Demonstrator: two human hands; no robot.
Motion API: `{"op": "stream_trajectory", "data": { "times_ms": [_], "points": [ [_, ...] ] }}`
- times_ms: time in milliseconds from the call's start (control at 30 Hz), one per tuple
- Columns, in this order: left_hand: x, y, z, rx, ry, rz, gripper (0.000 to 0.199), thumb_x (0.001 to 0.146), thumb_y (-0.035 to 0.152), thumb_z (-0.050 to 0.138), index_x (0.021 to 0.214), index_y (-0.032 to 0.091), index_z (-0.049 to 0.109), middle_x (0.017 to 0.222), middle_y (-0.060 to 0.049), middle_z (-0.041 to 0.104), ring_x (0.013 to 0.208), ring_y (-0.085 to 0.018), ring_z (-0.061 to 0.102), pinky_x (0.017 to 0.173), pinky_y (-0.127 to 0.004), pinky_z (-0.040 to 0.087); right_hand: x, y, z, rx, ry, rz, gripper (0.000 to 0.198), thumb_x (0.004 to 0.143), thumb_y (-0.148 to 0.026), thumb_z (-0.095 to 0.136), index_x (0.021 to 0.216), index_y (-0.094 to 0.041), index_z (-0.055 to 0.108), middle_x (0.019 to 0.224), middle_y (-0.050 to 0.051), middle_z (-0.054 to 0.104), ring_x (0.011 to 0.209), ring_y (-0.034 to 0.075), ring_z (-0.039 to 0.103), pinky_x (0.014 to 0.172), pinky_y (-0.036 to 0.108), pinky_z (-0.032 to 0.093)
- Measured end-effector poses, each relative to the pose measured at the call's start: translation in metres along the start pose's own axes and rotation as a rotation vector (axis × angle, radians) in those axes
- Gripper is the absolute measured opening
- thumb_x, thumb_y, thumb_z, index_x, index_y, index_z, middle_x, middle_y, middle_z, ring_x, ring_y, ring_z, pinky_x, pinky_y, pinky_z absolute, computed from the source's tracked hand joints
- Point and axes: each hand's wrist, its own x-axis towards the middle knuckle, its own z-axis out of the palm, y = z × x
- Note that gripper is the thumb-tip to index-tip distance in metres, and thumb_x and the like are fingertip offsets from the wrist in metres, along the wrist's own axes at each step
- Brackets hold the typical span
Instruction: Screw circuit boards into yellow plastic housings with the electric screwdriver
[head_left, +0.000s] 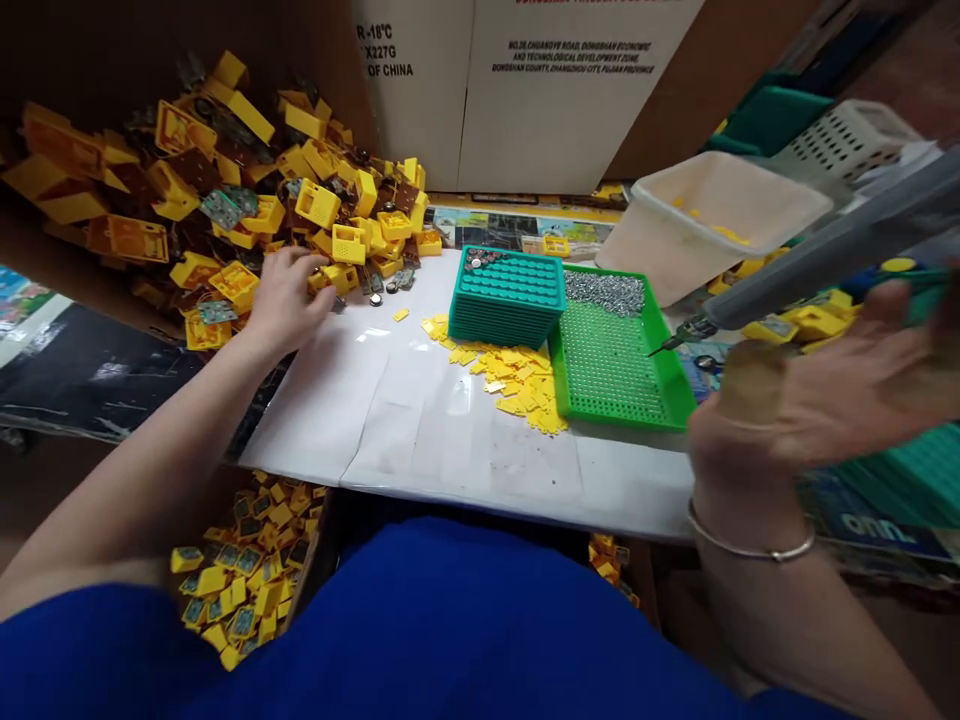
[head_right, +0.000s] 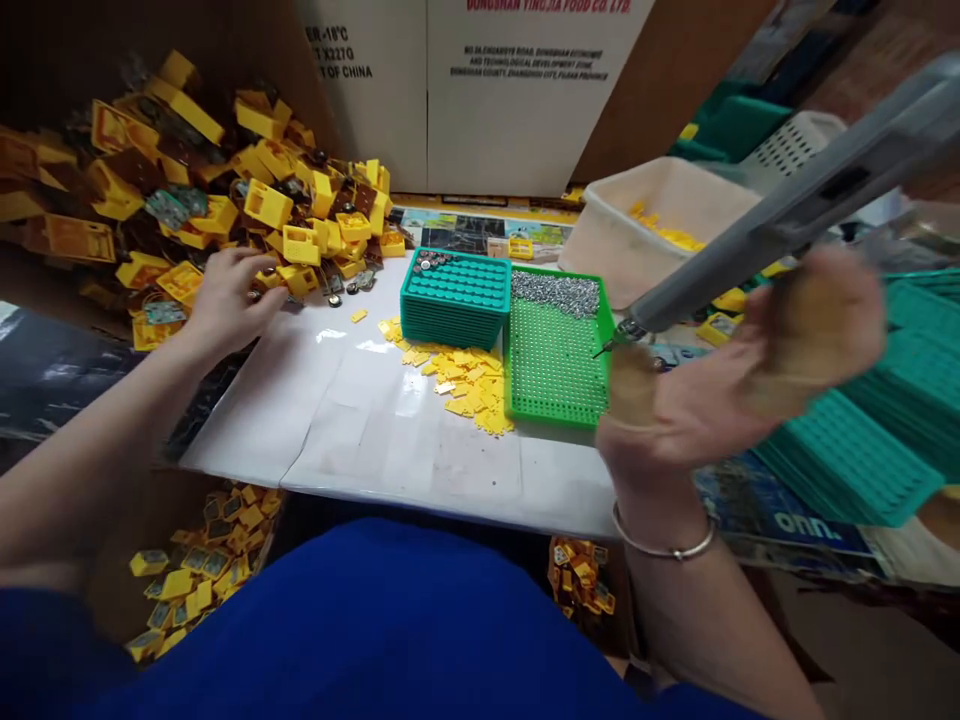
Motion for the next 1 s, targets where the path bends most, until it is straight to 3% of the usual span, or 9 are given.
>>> {"op": "stream_trajectory", "data": {
  "times_ms": [67,100,133,233,433,667,800,900,1000],
  "points": [
    [0.024,-0.011,0.021,0.188,-0.008,0.047,0.040,0.077,0.028,0.067,0.115,0.016,0.065,0.132,-0.008,0.056,0.139,-0.036,0.029,0.122,-0.048,0.011,-0.007,0.011,-0.001,-0.162,-0.019,-0.605,0.059,0.067,-0.041,0.080,0.123,-0.050,0.063,0.134,-0.007,0.060,0.129,0.030,0.055,0.091,0.044,0.057],
    [0.031,-0.014,0.028,0.272,0.002,0.053,0.040,0.075,0.025,0.065,0.114,0.015,0.065,0.136,-0.011,0.053,0.141,-0.037,0.027,0.122,-0.051,0.006,-0.009,0.016,-0.002,-0.153,-0.086,-0.766,0.059,0.069,-0.038,0.080,0.126,-0.044,0.064,0.130,-0.001,0.063,0.123,0.031,0.058,0.096,0.048,0.054],
    [0.035,-0.015,0.032,0.351,-0.007,0.069,0.040,0.076,0.023,0.062,0.115,0.015,0.064,0.140,-0.013,0.051,0.143,-0.038,0.024,0.122,-0.053,0.002,-0.011,0.021,-0.002,-0.174,-0.188,-0.827,0.059,0.073,-0.033,0.077,0.129,-0.040,0.063,0.127,0.002,0.063,0.119,0.030,0.060,0.099,0.051,0.053],
    [0.034,-0.014,0.037,0.492,-0.008,0.084,0.041,0.078,0.024,0.053,0.117,0.016,0.063,0.145,-0.017,0.047,0.145,-0.039,0.022,0.121,-0.057,-0.005,-0.018,0.022,0.000,-0.214,-0.410,-0.794,0.054,0.081,-0.015,0.070,0.131,-0.034,0.060,0.119,0.005,0.065,0.114,0.027,0.062,0.095,0.050,0.055],
    [0.026,-0.014,0.036,0.572,0.026,0.013,0.047,0.079,0.029,0.051,0.122,0.010,0.061,0.141,-0.021,0.049,0.141,-0.040,0.030,0.121,-0.060,-0.003,-0.036,0.009,0.016,-0.122,-0.610,-0.761,0.044,0.083,-0.006,0.066,0.120,-0.029,0.063,0.105,0.006,0.066,0.104,0.024,0.064,0.085,0.044,0.058],
    [0.023,-0.022,0.033,0.658,0.048,-0.003,0.031,0.076,0.033,0.061,0.098,0.012,0.064,0.120,-0.018,0.059,0.122,-0.037,0.047,0.116,-0.060,0.019,-0.050,0.014,0.025,-0.022,-0.756,-0.740,0.036,0.083,-0.004,0.065,0.113,-0.023,0.063,0.102,0.008,0.066,0.098,0.021,0.064,0.083,0.041,0.058],
    [-0.007,-0.005,0.030,0.667,0.019,0.140,0.024,0.079,0.035,0.059,0.091,0.014,0.060,0.113,-0.016,0.059,0.117,-0.035,0.050,0.102,-0.054,0.037,-0.051,0.016,0.025,-0.012,-0.801,-0.729,0.033,0.084,-0.004,0.065,0.111,-0.021,0.063,0.101,0.009,0.067,0.096,0.020,0.064,0.083,0.039,0.058],
    [-0.044,0.010,0.029,0.643,-0.078,0.210,0.016,0.083,0.033,0.055,0.087,0.018,0.055,0.097,-0.015,0.062,0.096,-0.031,0.058,0.082,-0.046,0.047,-0.051,0.017,0.026,-0.037,-0.880,-0.703,0.024,0.087,-0.009,0.063,0.108,-0.021,0.065,0.100,0.009,0.068,0.093,0.019,0.066,0.080,0.036,0.059],
    [-0.086,0.023,0.027,0.493,-0.149,0.406,0.011,0.087,0.031,0.054,0.085,0.020,0.051,0.092,-0.012,0.065,0.088,-0.026,0.061,0.083,-0.043,0.050,-0.052,0.017,0.031,-0.040,-1.003,-0.694,0.017,0.092,-0.014,0.058,0.105,-0.019,0.066,0.097,0.009,0.070,0.090,0.017,0.067,0.076,0.031,0.059]
  ]
}}
